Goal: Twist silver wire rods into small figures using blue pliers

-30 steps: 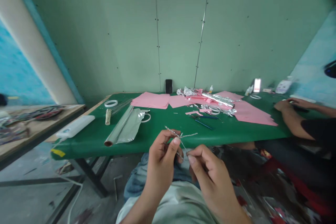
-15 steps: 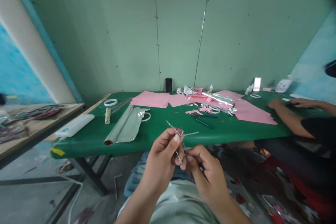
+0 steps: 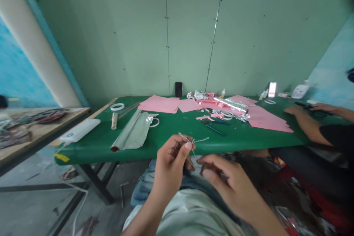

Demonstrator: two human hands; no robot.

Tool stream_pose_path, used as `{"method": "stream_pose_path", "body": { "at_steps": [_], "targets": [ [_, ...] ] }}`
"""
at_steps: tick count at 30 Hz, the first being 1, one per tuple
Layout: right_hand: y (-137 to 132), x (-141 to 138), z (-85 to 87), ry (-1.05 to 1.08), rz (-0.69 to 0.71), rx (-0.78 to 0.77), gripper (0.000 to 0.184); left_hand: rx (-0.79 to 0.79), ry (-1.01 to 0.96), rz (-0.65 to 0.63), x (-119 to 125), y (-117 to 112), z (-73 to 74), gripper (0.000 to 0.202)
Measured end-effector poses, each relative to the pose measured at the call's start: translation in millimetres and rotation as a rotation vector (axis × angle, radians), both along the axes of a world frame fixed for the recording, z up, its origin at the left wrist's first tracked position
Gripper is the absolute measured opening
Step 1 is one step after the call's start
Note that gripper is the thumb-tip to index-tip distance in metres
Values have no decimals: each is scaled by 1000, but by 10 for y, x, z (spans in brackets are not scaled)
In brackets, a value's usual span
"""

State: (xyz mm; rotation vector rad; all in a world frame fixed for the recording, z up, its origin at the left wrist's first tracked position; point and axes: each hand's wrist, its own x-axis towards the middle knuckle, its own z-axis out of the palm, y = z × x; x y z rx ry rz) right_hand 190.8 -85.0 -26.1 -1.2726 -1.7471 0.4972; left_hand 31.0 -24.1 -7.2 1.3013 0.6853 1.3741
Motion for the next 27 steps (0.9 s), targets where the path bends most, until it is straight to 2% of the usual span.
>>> {"method": "stream_pose_path", "body": {
  "at_steps": [1,4,7,9,12,14,17,22,25,27],
  "targets": [
    [121,120,6,-48,-7,-10,31,1,2,6,-10,24,-10,24],
    [703,520,-34,-269,-238,-134,38,6,-1,19,-33,88,-48,24],
    [1394,843,-173,-366,-428,-193,55,4,-19,16,-44,124,-80,25],
    [1756,970,-291,-432,-514,-261,66,-6,-37,3,-49,132,-86,25],
    [2055,1046,-449,-512,-587,-319,48,-26,-66,-25,-60,136,-76,25],
    [2123,1046,-523,-554,-611,-322,39,-49,-87,-41,-70,138,-66,24],
    [2123,1005,-583,-588,-629,-296,37,-87,-120,-72,-85,138,-59,20],
    [2000,917,-511,-515,-607,-203,38,-92,-145,-143,-104,113,-58,19],
    [1756,831,-386,-399,-517,-144,33,-87,-157,-140,-105,82,-39,20],
    [1449,715,-317,-313,-419,-109,35,-82,-169,-126,-99,53,-27,21]
  ]
}}
